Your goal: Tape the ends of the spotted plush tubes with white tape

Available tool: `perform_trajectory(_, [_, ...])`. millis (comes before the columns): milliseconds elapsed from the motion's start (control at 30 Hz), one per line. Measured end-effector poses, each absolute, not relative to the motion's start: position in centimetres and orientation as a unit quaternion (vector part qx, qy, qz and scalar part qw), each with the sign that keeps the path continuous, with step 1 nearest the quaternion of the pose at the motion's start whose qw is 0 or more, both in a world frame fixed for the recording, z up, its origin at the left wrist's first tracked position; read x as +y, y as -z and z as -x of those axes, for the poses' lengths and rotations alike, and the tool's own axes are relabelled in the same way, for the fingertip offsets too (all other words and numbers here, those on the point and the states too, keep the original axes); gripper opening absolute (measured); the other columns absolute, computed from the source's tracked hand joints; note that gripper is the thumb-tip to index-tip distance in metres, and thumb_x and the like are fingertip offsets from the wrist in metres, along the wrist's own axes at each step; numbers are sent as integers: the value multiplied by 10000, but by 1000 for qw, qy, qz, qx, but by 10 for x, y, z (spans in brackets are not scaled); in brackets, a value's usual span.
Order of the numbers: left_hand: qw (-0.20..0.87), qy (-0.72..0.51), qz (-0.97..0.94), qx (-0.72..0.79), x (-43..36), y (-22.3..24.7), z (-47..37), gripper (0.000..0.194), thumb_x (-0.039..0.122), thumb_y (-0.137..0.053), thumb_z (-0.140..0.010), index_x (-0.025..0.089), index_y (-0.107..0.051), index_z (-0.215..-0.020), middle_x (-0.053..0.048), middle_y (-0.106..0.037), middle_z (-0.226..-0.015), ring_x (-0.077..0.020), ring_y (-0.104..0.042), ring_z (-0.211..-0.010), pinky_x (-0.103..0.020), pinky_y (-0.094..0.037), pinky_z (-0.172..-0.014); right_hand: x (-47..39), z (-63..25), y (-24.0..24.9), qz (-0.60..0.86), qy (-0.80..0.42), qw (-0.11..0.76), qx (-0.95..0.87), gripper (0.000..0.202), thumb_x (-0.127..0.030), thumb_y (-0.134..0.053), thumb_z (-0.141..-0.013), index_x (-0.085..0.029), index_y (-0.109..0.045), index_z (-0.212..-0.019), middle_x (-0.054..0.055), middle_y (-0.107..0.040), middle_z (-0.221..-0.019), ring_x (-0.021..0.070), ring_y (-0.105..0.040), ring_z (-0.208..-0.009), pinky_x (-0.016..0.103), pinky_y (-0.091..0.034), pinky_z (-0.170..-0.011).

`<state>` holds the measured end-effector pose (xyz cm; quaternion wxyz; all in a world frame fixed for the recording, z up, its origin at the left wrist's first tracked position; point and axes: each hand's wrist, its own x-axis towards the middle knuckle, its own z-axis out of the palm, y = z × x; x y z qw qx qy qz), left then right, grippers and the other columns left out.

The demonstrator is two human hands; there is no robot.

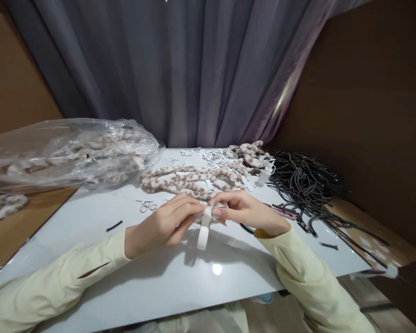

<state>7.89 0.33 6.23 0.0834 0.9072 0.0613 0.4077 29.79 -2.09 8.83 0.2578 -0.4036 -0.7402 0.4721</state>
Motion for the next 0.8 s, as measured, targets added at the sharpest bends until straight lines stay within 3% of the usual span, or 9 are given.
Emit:
perform_trajectory(300, [113,-401,-908,44,5,-64,-78,295,10,-457,-834,136,-493,-1098,-100,-610,-902,-166,-546,-817,-305,-481,-706,-16,-301,-83,390,-523,254,-714,330,-404,-624,-791,-120,-646,-958,7,-595,-643,85,-504,-560,189,-380,-504])
perform_trajectory(633, [234,-370,-872,220,-7,-70,-81,130,190,-508,-873,130,-572,-969,-49,-617,-844,-127,-583,-733,-231,-448,-633,-17,-297,-81,388,-546,284,-686,316,-406,-582,-828,-133,-632,-980,17,-605,-685,101,-555,-616,218,-450,-596])
perform_trajectory(800, [292,-341,-846,288,-8,-73,-82,106,207,-492,-880,153,-581,-902,-12,-622,-800,-108,-570,-695,-208,-419,-614,-19,-292,-82,419,-405,310,-751,335,-417,-624,-790,-157,-623,-1001,-17,-542,-663,64,-444,-497,179,-345,-443])
